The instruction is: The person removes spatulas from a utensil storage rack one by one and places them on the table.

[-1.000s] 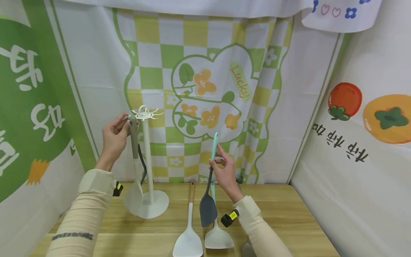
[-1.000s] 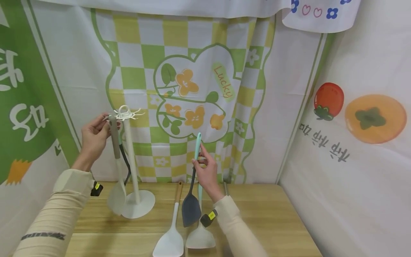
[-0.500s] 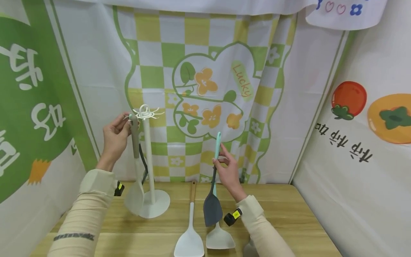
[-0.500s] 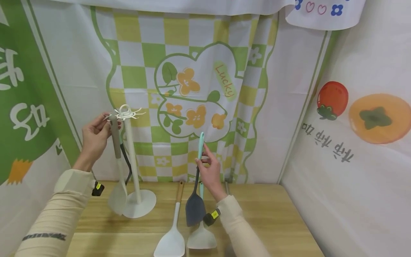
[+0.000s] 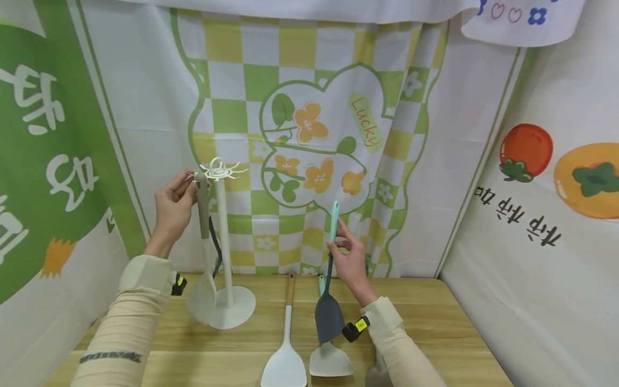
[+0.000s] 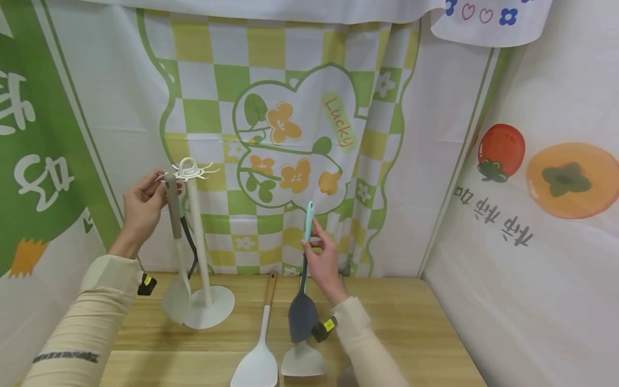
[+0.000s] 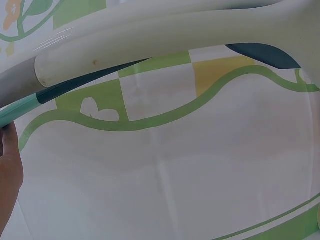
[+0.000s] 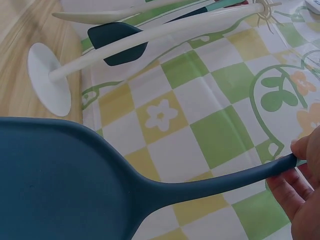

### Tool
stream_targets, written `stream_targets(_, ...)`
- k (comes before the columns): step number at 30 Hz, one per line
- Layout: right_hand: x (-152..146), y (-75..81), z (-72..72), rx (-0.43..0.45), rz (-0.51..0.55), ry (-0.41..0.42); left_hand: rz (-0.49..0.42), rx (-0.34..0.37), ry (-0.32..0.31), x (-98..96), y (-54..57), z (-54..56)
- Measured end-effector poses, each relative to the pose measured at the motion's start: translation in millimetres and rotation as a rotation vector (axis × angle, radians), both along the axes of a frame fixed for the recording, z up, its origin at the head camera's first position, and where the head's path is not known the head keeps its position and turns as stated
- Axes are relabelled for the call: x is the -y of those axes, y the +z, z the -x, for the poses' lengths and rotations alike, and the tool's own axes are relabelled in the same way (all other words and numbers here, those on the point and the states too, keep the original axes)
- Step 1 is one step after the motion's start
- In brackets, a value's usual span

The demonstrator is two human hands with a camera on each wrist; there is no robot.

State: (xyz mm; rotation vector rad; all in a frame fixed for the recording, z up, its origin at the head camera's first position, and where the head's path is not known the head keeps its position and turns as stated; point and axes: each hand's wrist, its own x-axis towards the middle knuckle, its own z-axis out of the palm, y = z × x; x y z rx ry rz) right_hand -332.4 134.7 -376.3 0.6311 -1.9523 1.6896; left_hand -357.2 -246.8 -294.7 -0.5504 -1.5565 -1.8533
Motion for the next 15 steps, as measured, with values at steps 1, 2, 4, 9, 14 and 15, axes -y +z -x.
stream_targets(1,-0.5,-0.6,0.9,-0.004,0.000,-0.002,0.000,-0.002,-0.001,0.1,-0.2,0.2)
stream_targets(2,-1.0,-1.0,1.6,-0.007,-0.001,-0.003,0.001,-0.004,0.001,0.1,-0.4,0.3)
stream_targets(4,-1.8,-1.5,2.8,-0.010,-0.007,-0.009,0.000,-0.006,0.000,0.2,-0.6,0.3)
stream_targets(9,-3.6,-2.1,4.0,-0.005,-0.024,-0.021,0.003,-0.011,0.002,0.1,-0.7,0.3)
stream_targets(14,-6.8,-0.8,2.9,-0.005,-0.012,-0.024,0.001,-0.013,0.000,-0.5,-0.1,0.5)
stream_targets(15,-7.5,-0.2,2.6,-0.006,-0.006,-0.022,0.001,-0.012,-0.001,-0.5,0.1,0.3)
